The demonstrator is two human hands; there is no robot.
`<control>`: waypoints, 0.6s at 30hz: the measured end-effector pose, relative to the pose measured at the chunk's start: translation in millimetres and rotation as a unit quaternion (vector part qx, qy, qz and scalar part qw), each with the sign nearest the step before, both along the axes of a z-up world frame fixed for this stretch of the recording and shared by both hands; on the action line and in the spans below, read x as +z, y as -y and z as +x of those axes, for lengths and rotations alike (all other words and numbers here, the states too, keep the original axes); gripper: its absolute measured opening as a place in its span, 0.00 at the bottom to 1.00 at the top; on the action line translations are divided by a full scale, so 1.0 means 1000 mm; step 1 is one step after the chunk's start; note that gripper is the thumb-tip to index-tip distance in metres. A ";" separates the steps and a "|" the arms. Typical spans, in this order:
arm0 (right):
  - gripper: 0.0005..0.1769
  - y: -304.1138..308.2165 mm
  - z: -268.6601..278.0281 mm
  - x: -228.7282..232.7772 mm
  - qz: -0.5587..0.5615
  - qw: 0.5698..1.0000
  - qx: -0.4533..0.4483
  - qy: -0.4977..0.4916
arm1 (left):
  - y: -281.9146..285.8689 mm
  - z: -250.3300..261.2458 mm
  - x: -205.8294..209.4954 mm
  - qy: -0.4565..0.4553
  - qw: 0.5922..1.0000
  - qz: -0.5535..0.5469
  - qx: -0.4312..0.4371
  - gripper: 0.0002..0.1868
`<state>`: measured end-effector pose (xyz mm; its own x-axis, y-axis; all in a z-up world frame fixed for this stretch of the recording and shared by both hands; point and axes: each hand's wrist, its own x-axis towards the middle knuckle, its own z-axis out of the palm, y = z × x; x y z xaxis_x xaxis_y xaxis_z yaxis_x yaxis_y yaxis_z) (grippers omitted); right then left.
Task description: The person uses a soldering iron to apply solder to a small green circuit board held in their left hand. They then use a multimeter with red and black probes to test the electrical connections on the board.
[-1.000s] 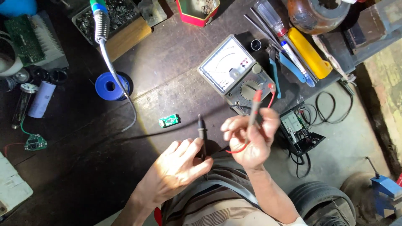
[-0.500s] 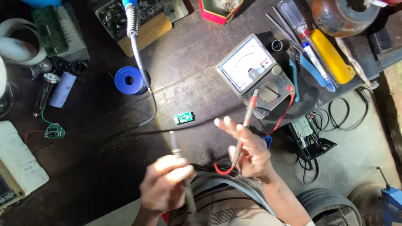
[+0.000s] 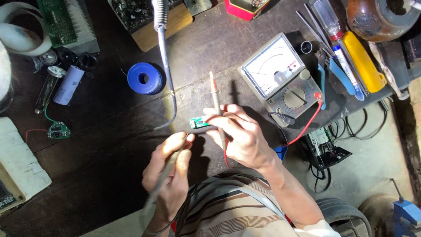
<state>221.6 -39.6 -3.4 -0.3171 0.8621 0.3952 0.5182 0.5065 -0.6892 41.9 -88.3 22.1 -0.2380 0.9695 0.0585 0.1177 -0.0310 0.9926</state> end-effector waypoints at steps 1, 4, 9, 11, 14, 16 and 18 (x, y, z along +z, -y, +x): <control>0.17 -0.001 -0.001 -0.002 -0.001 1.000 0.007 -0.006 | -0.004 -0.002 0.002 -0.072 0.997 0.032 -0.024 0.09; 0.16 0.000 -0.001 0.000 0.013 1.000 -0.008 -0.024 | -0.015 -0.006 0.002 -0.143 0.983 0.086 -0.072 0.07; 0.17 0.018 0.021 -0.039 0.020 0.980 -0.089 -0.178 | -0.029 -0.012 -0.001 -0.109 0.978 0.126 -0.129 0.09; 0.46 0.013 0.065 -0.093 -0.185 0.903 0.264 -0.284 | -0.030 -0.012 -0.002 -0.102 0.981 0.087 -0.142 0.07; 0.27 0.052 0.004 -0.025 -0.098 0.938 -0.084 -0.323 | -0.033 -0.013 -0.004 -0.110 0.975 0.111 -0.159 0.07; 0.22 0.047 -0.005 -0.015 -0.112 0.930 -0.092 -0.339 | -0.033 -0.014 -0.006 -0.107 0.976 0.099 -0.160 0.07; 0.17 0.045 -0.006 -0.025 -0.125 0.921 -0.101 -0.355 | -0.033 -0.014 -0.007 -0.104 0.977 0.089 -0.161 0.07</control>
<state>216.1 -84.6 -28.3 0.1208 0.9676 0.2219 -0.0423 0.2284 -0.9726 27.4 -55.3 15.3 0.1135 0.9623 0.2473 0.2728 -0.2695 0.9235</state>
